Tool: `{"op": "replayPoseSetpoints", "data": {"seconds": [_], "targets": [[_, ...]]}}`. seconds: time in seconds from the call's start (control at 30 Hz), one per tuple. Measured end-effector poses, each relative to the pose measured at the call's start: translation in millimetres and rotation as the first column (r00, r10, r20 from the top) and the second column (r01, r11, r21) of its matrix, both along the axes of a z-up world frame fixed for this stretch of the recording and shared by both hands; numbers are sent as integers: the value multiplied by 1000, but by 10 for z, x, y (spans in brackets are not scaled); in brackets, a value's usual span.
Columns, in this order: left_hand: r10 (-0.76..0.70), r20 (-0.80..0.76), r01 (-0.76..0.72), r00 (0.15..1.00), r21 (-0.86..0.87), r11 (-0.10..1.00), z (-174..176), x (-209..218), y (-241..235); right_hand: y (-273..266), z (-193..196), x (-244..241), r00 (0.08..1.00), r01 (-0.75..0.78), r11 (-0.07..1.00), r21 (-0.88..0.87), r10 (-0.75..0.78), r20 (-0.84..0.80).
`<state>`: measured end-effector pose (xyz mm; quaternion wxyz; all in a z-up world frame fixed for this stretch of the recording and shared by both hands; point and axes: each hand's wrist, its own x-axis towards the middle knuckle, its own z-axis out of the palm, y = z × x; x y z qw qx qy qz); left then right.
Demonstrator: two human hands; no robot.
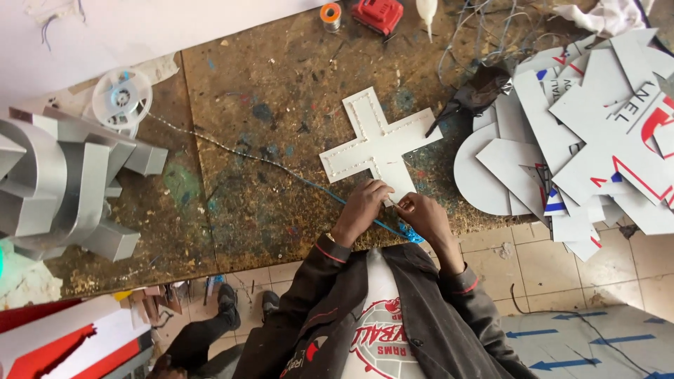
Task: The person is applying LED strips to a cross-shaped sign base, measuring and cutting the strips to fit.
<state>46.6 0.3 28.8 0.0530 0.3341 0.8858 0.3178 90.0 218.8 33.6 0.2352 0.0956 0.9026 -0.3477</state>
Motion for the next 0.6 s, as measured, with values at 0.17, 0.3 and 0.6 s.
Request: {"op": "replayPoseSetpoints", "data": {"seconds": [0.17,0.3,0.6], "targets": [[-24,-73,18,997,-76,997,-286,-28,83,14,161,55,998,-6,999,-36,8,62],[32,28,-32,999,17,999,-352,0,115,74,373,87,997,13,998,-67,-8,78],[155,146,-156,977,-3,988,-56,-7,162,17,524,203,980,35,991,-131,-9,197]]}}
